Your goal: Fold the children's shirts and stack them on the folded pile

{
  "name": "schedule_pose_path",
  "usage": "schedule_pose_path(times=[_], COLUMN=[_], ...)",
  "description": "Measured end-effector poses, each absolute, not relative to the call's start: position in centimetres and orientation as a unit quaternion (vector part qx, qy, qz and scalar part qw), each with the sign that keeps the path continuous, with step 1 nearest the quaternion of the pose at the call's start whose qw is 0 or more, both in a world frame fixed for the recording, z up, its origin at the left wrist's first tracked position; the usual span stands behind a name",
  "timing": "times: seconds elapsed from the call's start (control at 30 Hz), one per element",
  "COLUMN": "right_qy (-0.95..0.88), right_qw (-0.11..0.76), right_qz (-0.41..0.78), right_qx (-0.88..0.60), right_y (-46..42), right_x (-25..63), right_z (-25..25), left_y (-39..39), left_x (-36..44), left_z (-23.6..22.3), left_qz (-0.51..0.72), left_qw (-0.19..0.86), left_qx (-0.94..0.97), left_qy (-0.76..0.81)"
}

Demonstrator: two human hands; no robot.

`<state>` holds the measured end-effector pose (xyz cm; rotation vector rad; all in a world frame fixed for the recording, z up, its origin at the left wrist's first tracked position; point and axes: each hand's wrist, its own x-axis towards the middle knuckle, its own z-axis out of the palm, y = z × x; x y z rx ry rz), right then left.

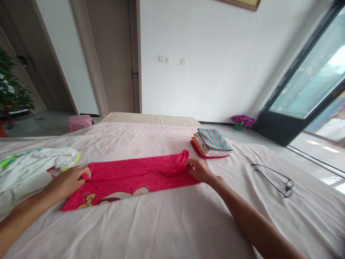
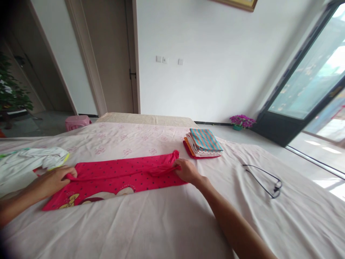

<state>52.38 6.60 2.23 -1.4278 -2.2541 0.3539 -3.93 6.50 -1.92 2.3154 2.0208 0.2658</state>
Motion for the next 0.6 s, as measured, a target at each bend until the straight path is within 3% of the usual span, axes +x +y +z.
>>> schedule_pose_path(times=[0.17, 0.37, 0.5, 0.6], right_qy=[-0.831, -0.814, -0.754, -0.735], right_qw=[0.213, 0.225, 0.298, 0.284], right_qz=[0.102, 0.134, 0.080, 0.029], right_qx=[-0.504, -0.518, -0.580, -0.615], right_y=[5.5, 6.4, 8.5, 10.7], right_x=[53.1, 53.8, 54.5, 55.1], right_z=[1.5, 0.8, 0.6, 0.3], left_y=[5.0, 2.1, 1.1, 1.6], left_x=[0.9, 15.9, 25.7, 31.5], left_z=[-0.1, 3.5, 3.5, 2.9], left_qz=[0.110, 0.172, 0.201, 0.203], left_qw=[-0.080, 0.069, 0.053, 0.006], left_qx=[0.768, 0.854, 0.880, 0.885], left_qy=[0.626, 0.486, 0.428, 0.418])
